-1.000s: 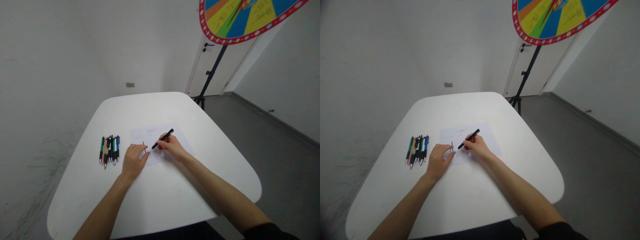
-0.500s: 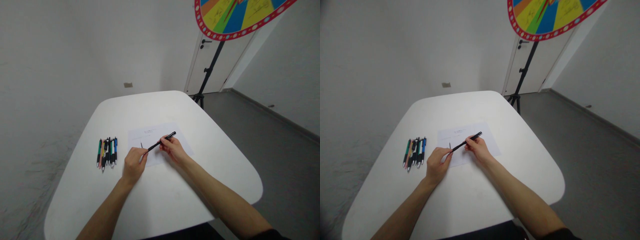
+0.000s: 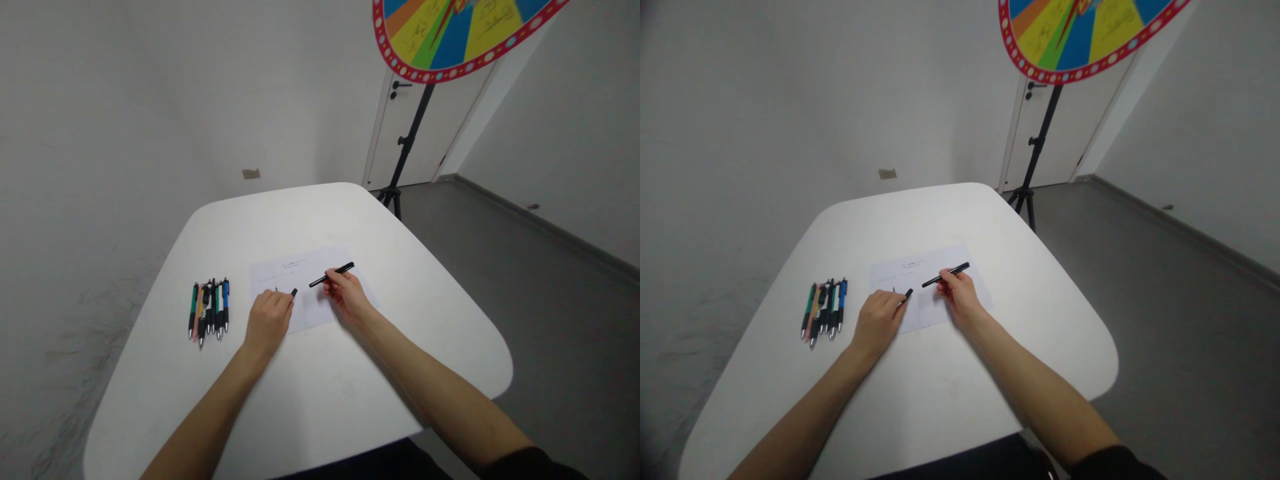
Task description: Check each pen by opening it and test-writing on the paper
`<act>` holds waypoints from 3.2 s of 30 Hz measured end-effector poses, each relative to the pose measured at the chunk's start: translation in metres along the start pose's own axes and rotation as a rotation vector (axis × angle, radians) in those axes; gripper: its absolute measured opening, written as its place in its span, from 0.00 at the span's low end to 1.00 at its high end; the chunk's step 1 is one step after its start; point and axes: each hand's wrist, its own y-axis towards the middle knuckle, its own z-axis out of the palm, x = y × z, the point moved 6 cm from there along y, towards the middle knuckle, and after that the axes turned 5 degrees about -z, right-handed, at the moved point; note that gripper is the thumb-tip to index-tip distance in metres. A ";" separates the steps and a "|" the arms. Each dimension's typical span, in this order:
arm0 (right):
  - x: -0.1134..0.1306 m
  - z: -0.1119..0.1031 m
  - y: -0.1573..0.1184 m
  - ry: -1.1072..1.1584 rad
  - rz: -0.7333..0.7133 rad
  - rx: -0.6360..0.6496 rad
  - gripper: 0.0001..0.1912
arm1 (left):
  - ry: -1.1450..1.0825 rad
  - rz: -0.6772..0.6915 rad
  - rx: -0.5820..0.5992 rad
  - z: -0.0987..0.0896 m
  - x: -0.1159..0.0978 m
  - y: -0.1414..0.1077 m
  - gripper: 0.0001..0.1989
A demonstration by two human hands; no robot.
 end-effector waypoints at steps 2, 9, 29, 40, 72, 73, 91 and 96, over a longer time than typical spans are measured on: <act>0.001 0.000 0.000 0.006 -0.003 -0.010 0.15 | 0.049 0.002 0.063 0.009 -0.002 0.002 0.06; 0.003 0.005 -0.002 -0.108 -0.084 0.027 0.23 | 0.097 0.005 0.116 0.020 -0.007 0.002 0.03; 0.012 0.021 -0.005 -0.943 -0.350 0.238 0.22 | -0.191 -0.359 -0.191 -0.030 0.072 -0.024 0.09; 0.015 0.040 -0.004 -1.396 -0.388 0.370 0.19 | -0.225 -0.357 -0.141 -0.027 0.070 -0.023 0.09; 0.003 0.038 -0.019 -1.679 -0.482 0.327 0.18 | -0.232 -0.362 -0.112 -0.021 0.071 -0.026 0.11; 0.003 0.038 -0.019 -1.678 -0.488 0.335 0.18 | -0.234 -0.365 -0.110 -0.021 0.071 -0.025 0.11; 0.008 0.035 -0.019 -1.587 -0.545 0.282 0.15 | -0.240 -0.377 -0.104 -0.020 0.071 -0.026 0.11; 0.018 0.026 -0.016 -1.522 -0.583 0.185 0.13 | -0.243 -0.393 -0.091 -0.019 0.073 -0.027 0.11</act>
